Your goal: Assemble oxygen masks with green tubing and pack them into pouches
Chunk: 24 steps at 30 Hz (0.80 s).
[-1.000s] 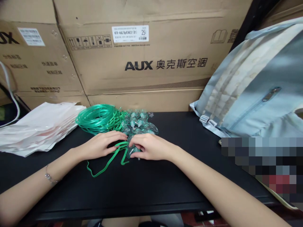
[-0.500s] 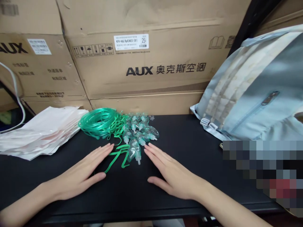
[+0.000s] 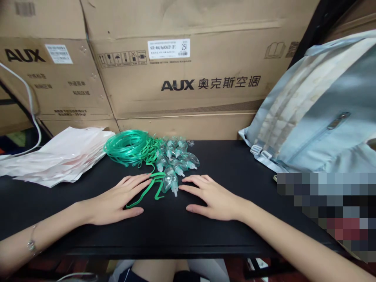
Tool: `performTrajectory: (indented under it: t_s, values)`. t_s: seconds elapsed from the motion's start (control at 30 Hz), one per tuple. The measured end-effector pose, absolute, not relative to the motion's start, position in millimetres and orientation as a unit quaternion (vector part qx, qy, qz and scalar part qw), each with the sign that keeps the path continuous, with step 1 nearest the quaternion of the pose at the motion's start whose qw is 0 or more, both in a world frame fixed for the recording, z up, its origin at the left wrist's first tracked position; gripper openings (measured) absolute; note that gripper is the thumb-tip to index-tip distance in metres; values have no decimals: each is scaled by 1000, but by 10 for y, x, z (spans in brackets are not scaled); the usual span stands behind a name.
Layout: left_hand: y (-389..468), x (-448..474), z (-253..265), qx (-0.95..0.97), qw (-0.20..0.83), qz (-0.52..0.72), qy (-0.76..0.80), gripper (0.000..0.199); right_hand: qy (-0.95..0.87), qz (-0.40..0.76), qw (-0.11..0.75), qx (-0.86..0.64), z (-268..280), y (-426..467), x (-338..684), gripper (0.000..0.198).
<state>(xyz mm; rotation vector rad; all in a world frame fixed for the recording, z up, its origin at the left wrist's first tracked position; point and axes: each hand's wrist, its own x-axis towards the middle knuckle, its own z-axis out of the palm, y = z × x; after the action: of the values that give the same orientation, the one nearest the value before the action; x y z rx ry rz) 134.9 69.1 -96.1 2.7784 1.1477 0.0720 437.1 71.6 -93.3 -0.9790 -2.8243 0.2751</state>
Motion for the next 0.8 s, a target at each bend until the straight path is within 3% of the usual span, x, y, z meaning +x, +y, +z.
performTrajectory:
  t_s: [0.23,0.53,0.8]
  values:
    - [817,1335,-985,929,66,68,357,70,-945,92,96,-300,-912,810,4354,42]
    - [823,1311,-997,920,95,22,379,70,-936,112,116,-312,-960,797,4376,39]
    - [837,1288,-1041,934,79,41,347,69,-932,128,88,-326,-1011,789,4443,43]
